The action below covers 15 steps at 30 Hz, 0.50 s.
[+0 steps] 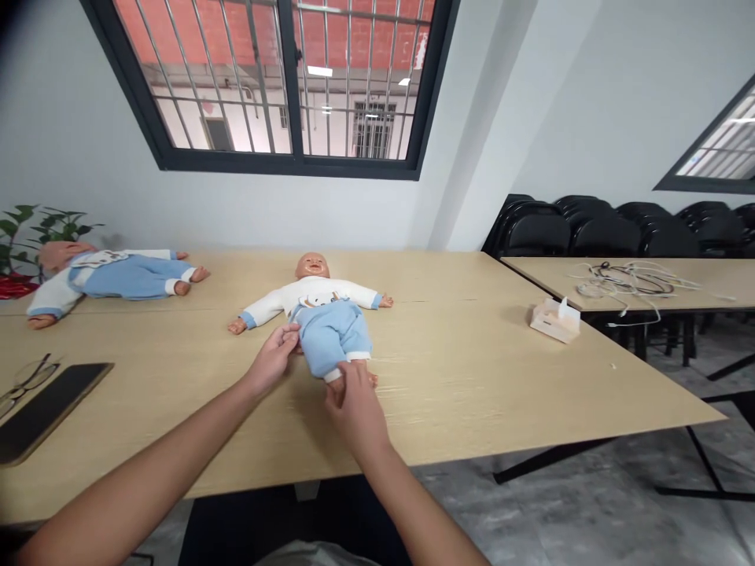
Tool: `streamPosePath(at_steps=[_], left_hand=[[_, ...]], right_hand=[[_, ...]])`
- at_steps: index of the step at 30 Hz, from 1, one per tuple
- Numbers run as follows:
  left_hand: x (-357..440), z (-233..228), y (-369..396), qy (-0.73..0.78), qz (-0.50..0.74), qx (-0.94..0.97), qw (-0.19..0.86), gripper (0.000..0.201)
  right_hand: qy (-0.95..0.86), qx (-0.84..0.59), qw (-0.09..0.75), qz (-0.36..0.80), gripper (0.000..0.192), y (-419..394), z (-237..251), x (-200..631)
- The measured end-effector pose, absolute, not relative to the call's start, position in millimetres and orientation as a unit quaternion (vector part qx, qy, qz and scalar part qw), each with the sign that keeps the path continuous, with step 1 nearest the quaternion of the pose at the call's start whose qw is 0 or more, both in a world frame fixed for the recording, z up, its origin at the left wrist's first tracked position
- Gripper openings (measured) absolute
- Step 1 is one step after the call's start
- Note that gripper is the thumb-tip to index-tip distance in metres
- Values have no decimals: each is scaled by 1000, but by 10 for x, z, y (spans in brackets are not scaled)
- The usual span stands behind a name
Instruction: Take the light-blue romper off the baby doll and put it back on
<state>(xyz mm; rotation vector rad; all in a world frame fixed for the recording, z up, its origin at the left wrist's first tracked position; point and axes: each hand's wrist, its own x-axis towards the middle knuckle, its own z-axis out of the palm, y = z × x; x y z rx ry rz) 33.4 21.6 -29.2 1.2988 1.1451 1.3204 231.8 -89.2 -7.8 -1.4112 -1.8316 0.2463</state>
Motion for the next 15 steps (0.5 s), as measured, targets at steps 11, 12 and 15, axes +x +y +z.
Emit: streamPosePath(at_steps=[11,12,15], left_hand=[[495,-333,264,383,551,483,563,61],[517,-328,266,373,548,487,569,63],[520,-322,286,379,530,517,555,63]], right_hand=[[-388,-545,637,384,42,-801,86,2346],[-380,-536,640,398,41,-809,64,2288],[-389,-530,629,415,42,-852,33,2143]])
